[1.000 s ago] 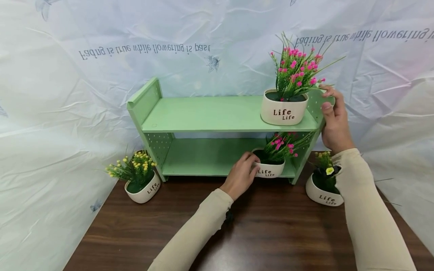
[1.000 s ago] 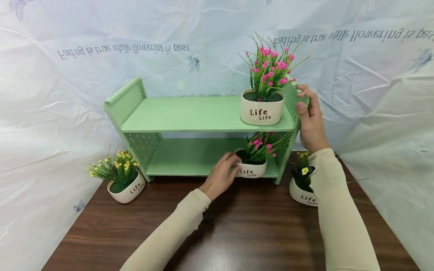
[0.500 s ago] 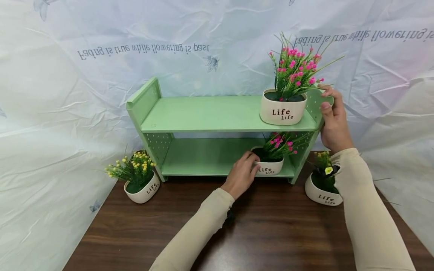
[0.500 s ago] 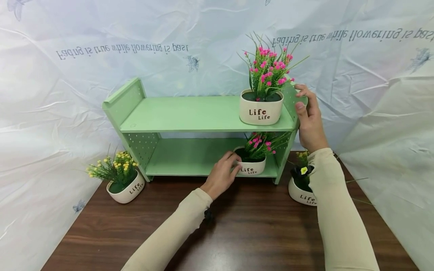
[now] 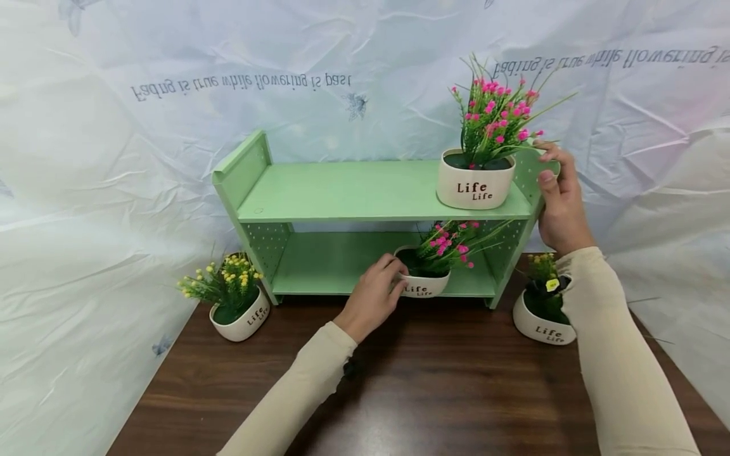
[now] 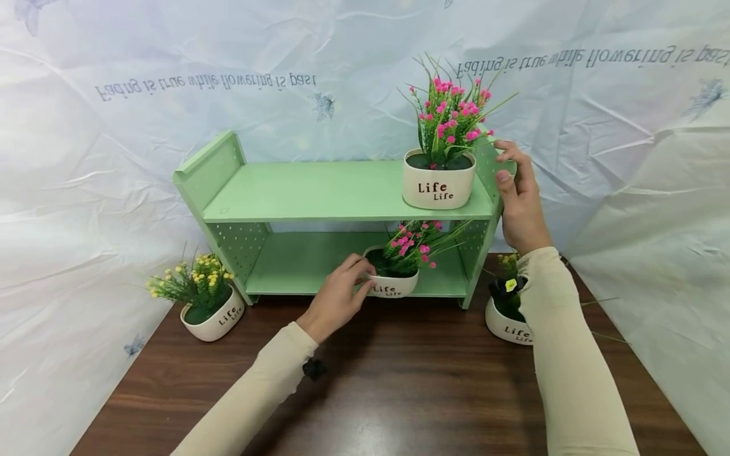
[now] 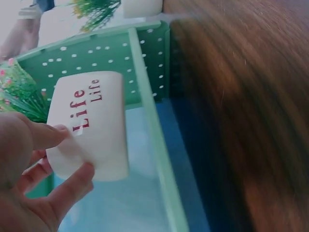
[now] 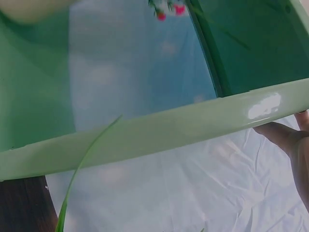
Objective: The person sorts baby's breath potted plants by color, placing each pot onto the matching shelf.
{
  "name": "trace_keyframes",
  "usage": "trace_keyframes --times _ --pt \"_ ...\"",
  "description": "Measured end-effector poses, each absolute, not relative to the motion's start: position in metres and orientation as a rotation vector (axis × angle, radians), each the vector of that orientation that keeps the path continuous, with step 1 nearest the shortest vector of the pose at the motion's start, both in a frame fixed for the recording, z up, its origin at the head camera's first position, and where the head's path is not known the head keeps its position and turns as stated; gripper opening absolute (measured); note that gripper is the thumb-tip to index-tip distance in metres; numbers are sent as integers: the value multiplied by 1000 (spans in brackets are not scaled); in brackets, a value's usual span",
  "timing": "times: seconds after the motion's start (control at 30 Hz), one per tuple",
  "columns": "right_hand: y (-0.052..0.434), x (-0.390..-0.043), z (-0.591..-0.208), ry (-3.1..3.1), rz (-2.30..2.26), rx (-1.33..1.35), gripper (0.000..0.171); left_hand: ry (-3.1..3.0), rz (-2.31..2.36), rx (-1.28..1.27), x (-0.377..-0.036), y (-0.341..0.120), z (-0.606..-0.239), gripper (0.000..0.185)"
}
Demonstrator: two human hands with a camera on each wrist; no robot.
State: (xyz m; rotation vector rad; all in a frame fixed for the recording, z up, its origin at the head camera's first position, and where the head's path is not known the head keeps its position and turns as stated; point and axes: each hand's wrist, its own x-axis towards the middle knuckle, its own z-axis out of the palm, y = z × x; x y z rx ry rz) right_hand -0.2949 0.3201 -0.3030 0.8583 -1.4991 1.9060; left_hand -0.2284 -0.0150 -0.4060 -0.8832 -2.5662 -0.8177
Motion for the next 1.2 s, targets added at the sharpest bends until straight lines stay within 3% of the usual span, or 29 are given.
trace_keyframes --times 0.77,1.2 --pt "322 -295 -300 -1497 1930 846 39 -2573 -1054 -858 -167 -78 -366 12" --pt "320 -290 -301 -1532 1937 819 35 -2540 -973 -822 -140 -116 -301 12"
